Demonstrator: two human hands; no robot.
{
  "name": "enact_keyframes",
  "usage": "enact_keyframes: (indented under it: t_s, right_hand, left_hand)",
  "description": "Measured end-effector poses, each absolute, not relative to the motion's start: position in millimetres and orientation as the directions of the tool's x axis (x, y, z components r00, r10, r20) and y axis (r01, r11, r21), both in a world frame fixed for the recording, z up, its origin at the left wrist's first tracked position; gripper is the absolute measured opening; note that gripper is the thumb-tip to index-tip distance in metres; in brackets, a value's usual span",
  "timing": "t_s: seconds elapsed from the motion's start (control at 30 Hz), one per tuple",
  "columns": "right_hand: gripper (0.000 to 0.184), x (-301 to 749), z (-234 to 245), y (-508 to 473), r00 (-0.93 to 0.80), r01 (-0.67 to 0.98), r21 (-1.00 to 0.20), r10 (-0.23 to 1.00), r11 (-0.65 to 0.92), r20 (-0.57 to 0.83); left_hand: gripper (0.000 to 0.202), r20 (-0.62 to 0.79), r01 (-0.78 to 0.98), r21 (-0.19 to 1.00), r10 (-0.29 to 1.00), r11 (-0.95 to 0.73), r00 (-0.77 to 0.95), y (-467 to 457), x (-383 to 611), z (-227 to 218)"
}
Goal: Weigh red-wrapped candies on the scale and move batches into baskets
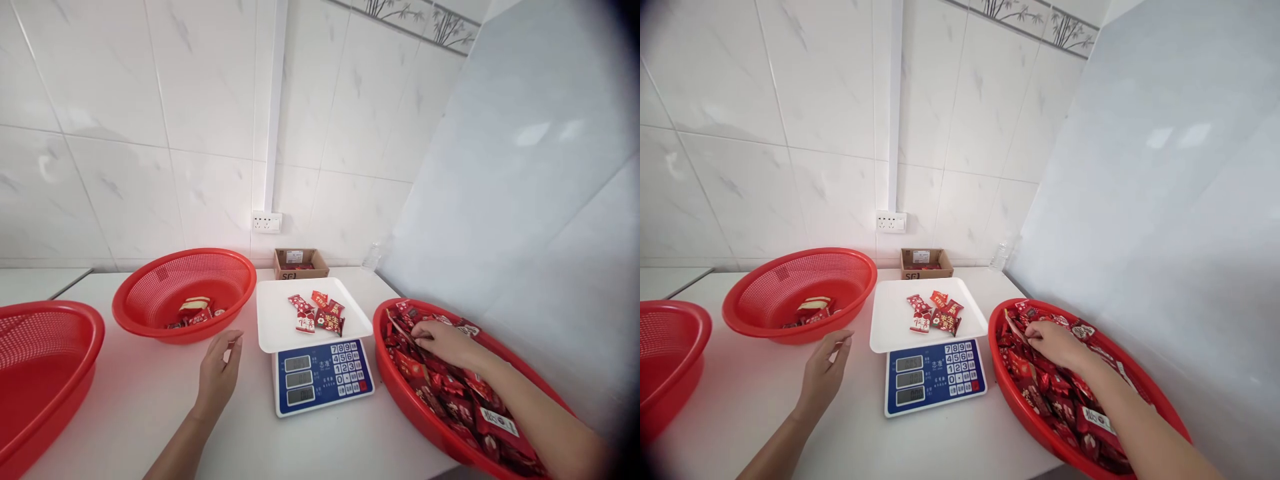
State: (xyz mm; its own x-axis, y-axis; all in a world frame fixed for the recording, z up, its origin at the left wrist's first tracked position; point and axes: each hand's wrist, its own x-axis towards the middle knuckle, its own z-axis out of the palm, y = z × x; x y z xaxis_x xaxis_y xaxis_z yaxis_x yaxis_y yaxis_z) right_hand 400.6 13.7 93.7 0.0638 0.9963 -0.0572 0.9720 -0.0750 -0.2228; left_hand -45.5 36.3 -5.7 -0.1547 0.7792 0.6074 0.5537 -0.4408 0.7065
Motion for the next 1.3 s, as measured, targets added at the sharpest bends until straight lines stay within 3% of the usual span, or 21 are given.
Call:
enact_keyframes:
  t_s: [0.13,0.23,0.3,0.37,0.47,0.67,0.87,1.07,1.3]
  right_hand:
    - [0.031,381.8,101.9,13.7,0.072,0.956,-0.282,0.996,-0.083,-0.050]
    - [0.044,367.2,97.8,15.9,0.068,0.985,-0.155,0.996,-0.076,-0.058]
    - [0.038,366.3,95.3,18.7,0.131,0.990,-0.045,0.991,-0.133,-0.040]
    - [0.037,373.0,97.9,21.6,0.195,0.981,-0.020,0.980,-0.194,0.033]
    - [0.038,386.7,112.2,22.4,0.271,0.961,-0.103,0.952,-0.258,0.139]
    - [0.035,384.0,136.9,18.0,0.364,0.923,-0.208,0.912,-0.325,0.188]
    - [0.036,352.0,124.2,38.6,0.283,0.929,-0.310,0.927,-0.202,0.245]
    - [0.036,308.0,101.1,65.5,0.200,0.946,-0.309,0.926,-0.098,0.320]
    - [0.038,260.8,76.0,96.5,0.119,0.919,-0.393,0.953,-0.001,0.277]
  left_hand:
    - [0.025,0.612,0.552,0.704,0.777,-0.447,-0.151,36.3,-45.0,-5.3]
    - [0.025,0.611,0.555,0.702,0.778,-0.447,-0.147,35.7,-44.9,-4.4]
    - [0.025,0.614,0.555,0.700,0.776,-0.449,-0.146,35.3,-45.1,-3.6]
    - [0.025,0.617,0.555,0.698,0.774,-0.452,-0.146,35.1,-45.4,-3.0]
    - [0.025,0.617,0.549,0.700,0.773,-0.456,-0.146,35.1,-45.6,-2.9]
    - [0.024,0.622,0.533,0.706,0.769,-0.466,-0.152,35.5,-44.7,-4.6]
    - [0.023,0.615,0.523,0.711,0.776,-0.470,-0.138,34.3,-43.5,-3.8]
    - [0.022,0.611,0.508,0.723,0.777,-0.469,-0.151,33.3,-45.1,-2.0]
    - [0.021,0.616,0.510,0.717,0.773,-0.474,-0.147,33.2,-45.6,-1.1]
